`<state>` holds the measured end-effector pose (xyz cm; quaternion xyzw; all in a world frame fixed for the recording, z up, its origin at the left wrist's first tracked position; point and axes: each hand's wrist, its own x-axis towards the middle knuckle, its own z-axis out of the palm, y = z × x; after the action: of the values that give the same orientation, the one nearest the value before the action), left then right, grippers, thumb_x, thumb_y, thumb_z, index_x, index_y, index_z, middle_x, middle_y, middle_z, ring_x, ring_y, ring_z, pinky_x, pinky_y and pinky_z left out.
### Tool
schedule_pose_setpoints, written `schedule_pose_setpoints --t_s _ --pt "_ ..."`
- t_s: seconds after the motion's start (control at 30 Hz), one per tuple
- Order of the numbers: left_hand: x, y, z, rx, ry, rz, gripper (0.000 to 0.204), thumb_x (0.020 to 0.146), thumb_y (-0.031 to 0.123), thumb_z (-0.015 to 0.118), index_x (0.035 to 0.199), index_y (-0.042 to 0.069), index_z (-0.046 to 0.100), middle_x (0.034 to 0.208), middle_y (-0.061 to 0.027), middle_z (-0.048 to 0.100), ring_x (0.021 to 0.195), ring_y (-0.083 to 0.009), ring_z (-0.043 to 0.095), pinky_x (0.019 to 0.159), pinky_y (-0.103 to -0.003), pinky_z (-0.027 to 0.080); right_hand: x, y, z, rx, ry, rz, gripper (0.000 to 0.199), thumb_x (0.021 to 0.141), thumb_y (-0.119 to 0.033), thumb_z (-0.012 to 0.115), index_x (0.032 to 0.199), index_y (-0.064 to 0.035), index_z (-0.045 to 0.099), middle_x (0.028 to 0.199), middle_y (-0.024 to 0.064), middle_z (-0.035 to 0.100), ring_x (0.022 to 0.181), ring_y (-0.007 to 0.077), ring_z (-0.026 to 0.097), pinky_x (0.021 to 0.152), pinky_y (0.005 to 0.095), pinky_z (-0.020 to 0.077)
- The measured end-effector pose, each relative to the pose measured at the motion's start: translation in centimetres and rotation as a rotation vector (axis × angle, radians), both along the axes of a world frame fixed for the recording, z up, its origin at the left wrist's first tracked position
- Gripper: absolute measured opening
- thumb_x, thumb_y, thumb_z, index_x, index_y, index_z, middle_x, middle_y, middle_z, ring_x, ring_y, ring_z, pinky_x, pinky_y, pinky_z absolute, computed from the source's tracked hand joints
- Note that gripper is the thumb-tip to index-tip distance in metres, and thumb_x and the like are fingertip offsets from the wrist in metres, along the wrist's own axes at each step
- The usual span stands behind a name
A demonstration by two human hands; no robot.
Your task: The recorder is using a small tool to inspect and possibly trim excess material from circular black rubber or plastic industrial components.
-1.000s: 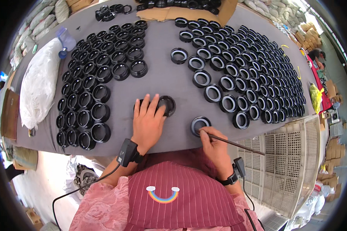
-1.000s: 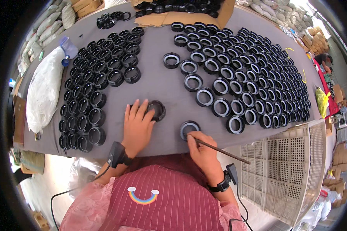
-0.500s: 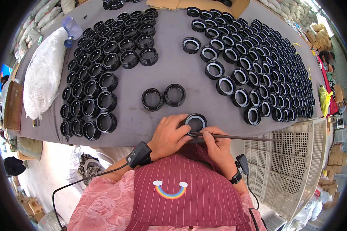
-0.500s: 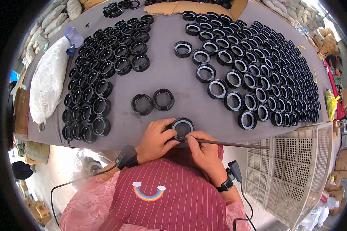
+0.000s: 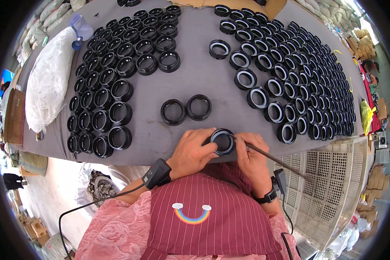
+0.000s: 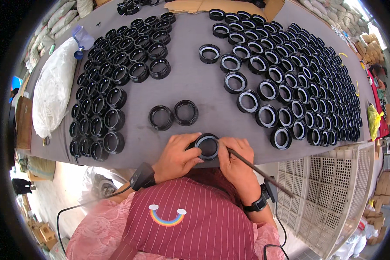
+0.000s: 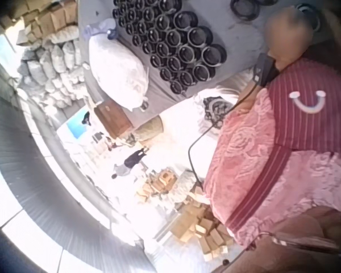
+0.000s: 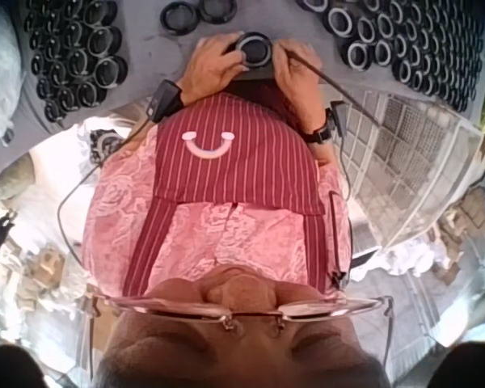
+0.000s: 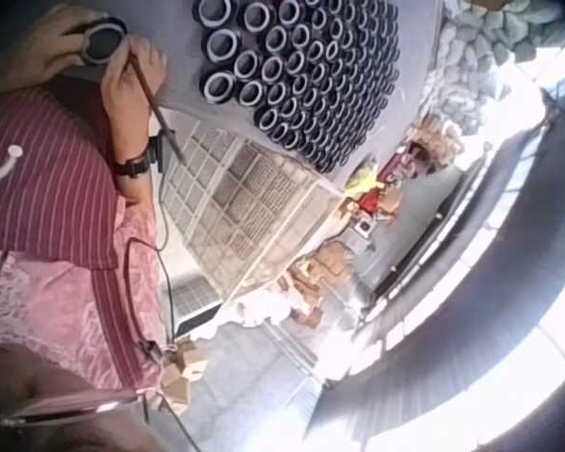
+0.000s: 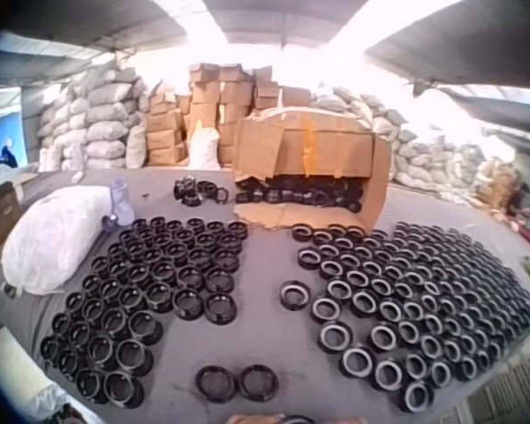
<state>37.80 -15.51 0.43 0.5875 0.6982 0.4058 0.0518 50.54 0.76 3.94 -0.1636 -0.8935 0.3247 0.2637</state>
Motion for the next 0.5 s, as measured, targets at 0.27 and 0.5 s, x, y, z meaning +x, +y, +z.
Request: schedule_pose_setpoints --t_s 0.27,0.5 --pt "0.1 -0.2 -0.5 -0.015 -0.153 0.035 0.062 0.076 0.017 0.079 0.128 0.001 0.05 0.132 -0.0183 0.058 0.119 -0.0343 0.057 0.1 -0.045 0.038 -0.1 -0.4 -1.5 -0.116 0.127 0.225 0.003 0.084 -0.003 0.066 0.085 -0.0067 0.067 0.078 0.0068 0.07 0.067 0.0252 0.064 0.074 0.0366 0.0431" --pt "0.4 0.1 0.5 -0.042 -0.154 0.063 0.072 0.076 0.019 0.08 0.136 0.001 0.045 0.135 -0.0177 0.056 0.12 -0.036 0.056 0.105 -0.044 0.038 0.8 -0.5 -3.1 -0.933 0.113 0.075 0.014 0.092 -0.009 0.056 0.084 -0.0034 0.066 0.078 0.0052 0.069 0.066 0.0132 0.061 0.064 0.0273 0.0447"
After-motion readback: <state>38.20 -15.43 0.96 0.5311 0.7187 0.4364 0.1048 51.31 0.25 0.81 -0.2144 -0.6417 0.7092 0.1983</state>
